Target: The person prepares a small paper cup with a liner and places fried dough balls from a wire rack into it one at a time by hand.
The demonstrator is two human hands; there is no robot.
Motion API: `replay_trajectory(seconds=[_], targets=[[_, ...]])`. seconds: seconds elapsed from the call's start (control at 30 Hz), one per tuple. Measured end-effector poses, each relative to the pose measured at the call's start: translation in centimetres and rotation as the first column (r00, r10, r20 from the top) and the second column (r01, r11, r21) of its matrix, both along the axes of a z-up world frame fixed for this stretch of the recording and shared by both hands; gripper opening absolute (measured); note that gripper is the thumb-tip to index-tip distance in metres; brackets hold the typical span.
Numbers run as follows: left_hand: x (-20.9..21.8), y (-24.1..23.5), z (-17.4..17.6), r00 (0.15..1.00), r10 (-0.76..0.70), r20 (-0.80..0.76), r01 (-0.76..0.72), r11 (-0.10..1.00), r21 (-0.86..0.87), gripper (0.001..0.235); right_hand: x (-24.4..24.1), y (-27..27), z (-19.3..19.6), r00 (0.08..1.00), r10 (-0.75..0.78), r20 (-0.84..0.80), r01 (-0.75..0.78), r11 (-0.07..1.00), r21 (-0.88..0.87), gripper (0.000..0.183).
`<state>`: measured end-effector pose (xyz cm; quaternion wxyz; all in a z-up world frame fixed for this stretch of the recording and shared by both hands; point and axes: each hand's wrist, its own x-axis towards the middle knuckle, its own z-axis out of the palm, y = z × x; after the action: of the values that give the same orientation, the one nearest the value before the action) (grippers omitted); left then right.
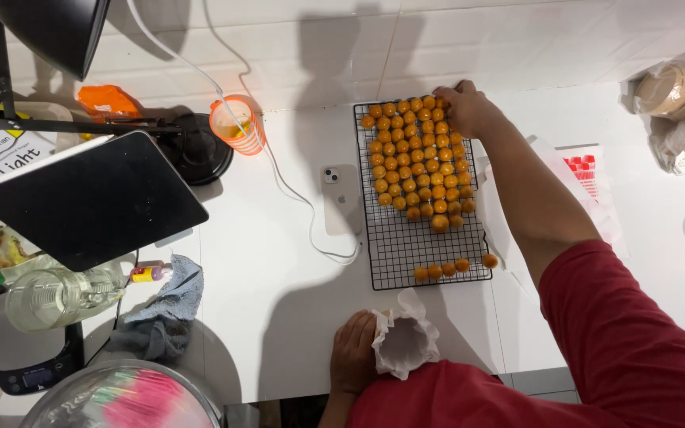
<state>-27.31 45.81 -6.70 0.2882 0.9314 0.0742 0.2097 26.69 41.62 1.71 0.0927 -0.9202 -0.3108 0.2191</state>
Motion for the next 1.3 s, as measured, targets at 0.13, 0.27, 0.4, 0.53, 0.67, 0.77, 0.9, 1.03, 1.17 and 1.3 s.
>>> replay_trajectory(seconds=[0.13, 0.27, 0.4, 0.53, 0.67, 0.77, 0.9, 1.03, 1.17, 1.3], targets=[[0.1, 0.1, 0.5, 1.000, 0.013, 0.006, -0.013, 1.000, -0.003, 0.031, 0.5, 0.3, -0.9, 1.000, -0.001, -0.025, 0.001, 1.000, -0.025, 0.061], [0.4, 0.1, 1.2, 0.999, 0.024, 0.026, -0.024, 1.000, 0.011, 0.027, 0.1, 0.6, -0.9, 0.998, -0.007, 0.060, 0.008, 1.000, -0.003, 0.045], [0.4, 0.1, 1.0, 1.000, 0.015, -0.004, -0.015, 1.000, 0.014, 0.030, -0.7, 1.3, -0.6, 0.989, -0.007, 0.149, 0.017, 0.998, -0.064, 0.050], [0.4, 0.3, 1.0, 1.000, 0.003, 0.025, -0.003, 1.000, 0.016, 0.028, -0.8, 1.7, -1.1, 0.986, -0.051, 0.157, 0.064, 0.995, -0.076, 0.055], [0.2, 0.1, 0.4, 1.000, 0.007, 0.024, -0.007, 1.000, 0.026, 0.028, -0.9, 1.9, -1.3, 0.982, -0.092, 0.164, 0.113, 0.986, -0.123, 0.055], [0.1, 0.1, 0.4, 1.000, -0.004, 0.003, 0.004, 1.000, 0.003, 0.031, -1.1, 1.5, -1.3, 0.975, -0.009, 0.223, 0.033, 0.994, -0.100, 0.056], [0.1, 0.1, 0.3, 1.000, -0.007, 0.010, 0.007, 1.000, -0.003, 0.031, -0.5, 0.5, -1.8, 0.968, 0.015, 0.249, -0.010, 1.000, -0.022, 0.049], [0.2, 0.1, 0.7, 1.000, 0.011, 0.009, -0.011, 1.000, -0.001, 0.029, 0.5, -0.4, -2.8, 0.976, 0.004, 0.219, -0.034, 0.990, 0.135, 0.050], [0.3, 0.2, 1.2, 1.000, -0.001, 0.015, 0.001, 1.000, 0.002, 0.029, 0.0, -0.1, -2.2, 0.977, 0.011, 0.212, -0.034, 0.994, 0.108, 0.052], [0.2, 0.1, 0.8, 1.000, 0.019, 0.020, -0.020, 0.999, 0.026, 0.029, -0.8, 0.9, -1.9, 0.987, -0.092, 0.134, 0.095, 0.995, -0.016, 0.054]])
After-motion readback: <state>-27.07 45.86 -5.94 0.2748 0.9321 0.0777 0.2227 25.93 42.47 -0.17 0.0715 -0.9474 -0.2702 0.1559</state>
